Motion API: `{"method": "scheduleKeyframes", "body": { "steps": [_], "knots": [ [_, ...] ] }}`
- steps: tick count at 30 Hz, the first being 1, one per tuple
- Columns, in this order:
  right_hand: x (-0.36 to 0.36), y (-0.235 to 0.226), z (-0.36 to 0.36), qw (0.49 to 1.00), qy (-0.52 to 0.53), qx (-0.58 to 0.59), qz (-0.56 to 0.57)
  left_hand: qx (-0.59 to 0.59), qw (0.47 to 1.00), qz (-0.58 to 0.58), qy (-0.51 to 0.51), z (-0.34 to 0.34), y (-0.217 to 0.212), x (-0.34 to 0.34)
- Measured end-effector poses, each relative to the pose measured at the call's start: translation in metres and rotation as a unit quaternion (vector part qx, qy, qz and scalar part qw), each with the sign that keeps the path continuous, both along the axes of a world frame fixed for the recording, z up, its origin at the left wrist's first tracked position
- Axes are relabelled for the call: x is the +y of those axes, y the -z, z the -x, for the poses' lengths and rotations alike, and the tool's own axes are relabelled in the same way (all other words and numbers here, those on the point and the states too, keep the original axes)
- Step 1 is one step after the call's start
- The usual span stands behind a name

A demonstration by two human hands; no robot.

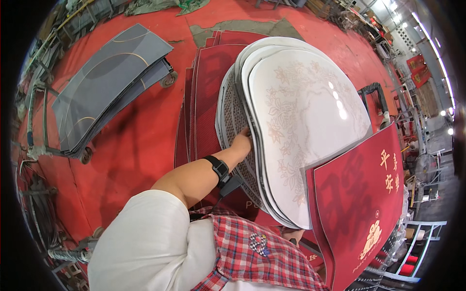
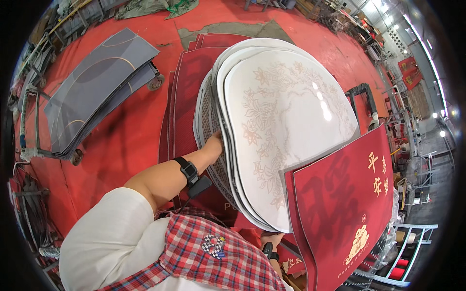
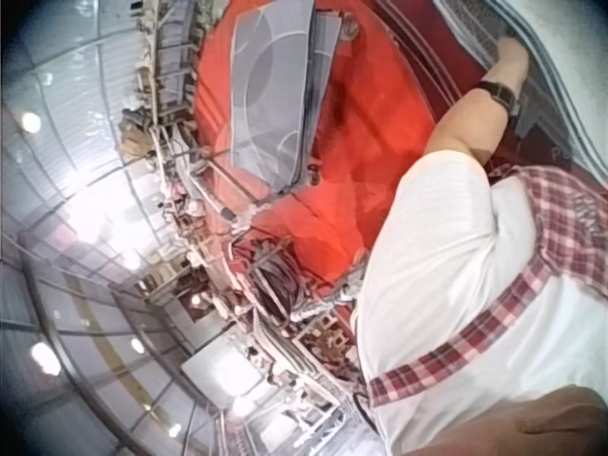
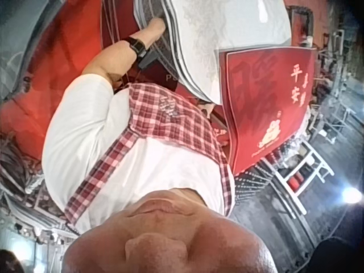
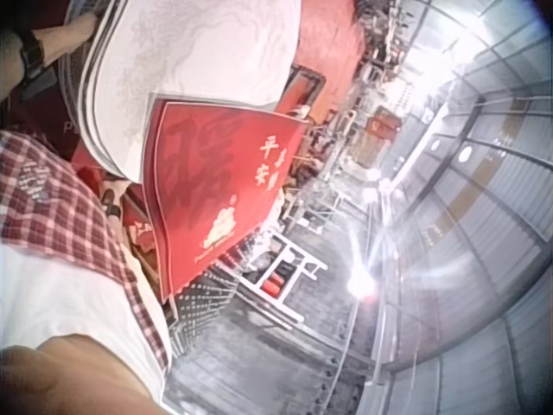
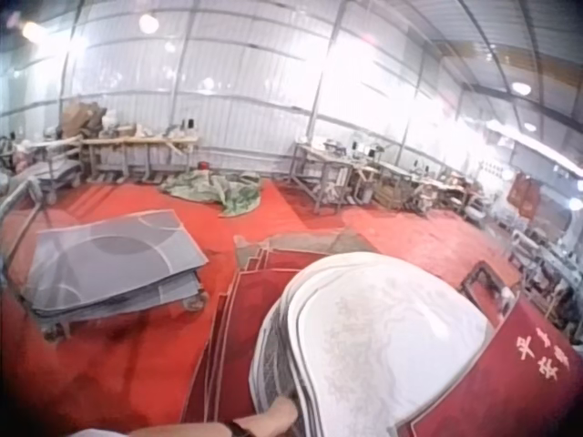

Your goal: Operating an overlock sewing machine to edge circular floor mats.

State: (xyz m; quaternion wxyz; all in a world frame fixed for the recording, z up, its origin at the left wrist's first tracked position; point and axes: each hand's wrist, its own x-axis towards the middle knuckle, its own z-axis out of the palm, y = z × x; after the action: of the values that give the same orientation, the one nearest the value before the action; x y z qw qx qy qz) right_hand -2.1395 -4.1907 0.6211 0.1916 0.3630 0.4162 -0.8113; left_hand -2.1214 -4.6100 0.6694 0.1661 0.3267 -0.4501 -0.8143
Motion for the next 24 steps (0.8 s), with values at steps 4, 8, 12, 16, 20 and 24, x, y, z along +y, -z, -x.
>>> {"method": "scheduleKeyframes", "body": {
  "steps": [4,8,12,16,20,24],
  "knots": [
    [-0.004,-0.01,0.004,0.999,-0.02,0.0,-0.028,0.107,0.99,-0.074,0.049,0.01,-0.04,0.005],
    [0.016,0.011,0.012,0.994,-0.089,0.046,-0.042,0.175,0.955,-0.233,0.049,0.017,-0.058,0.01],
    [0.032,0.025,0.023,0.931,-0.242,0.225,-0.153,0.175,0.932,-0.315,0.043,0.02,-0.055,0.015],
    [0.024,0.012,0.026,0.942,-0.224,0.215,-0.128,0.143,0.923,-0.354,0.044,0.023,-0.05,0.017],
    [0.012,-0.002,0.025,0.988,-0.062,0.133,0.055,0.13,0.928,-0.346,0.035,0.024,-0.045,0.009],
    [0.022,0.002,0.03,0.925,-0.21,0.291,-0.126,0.002,0.962,-0.261,0.084,0.021,-0.022,-0.021]
  ]
}}
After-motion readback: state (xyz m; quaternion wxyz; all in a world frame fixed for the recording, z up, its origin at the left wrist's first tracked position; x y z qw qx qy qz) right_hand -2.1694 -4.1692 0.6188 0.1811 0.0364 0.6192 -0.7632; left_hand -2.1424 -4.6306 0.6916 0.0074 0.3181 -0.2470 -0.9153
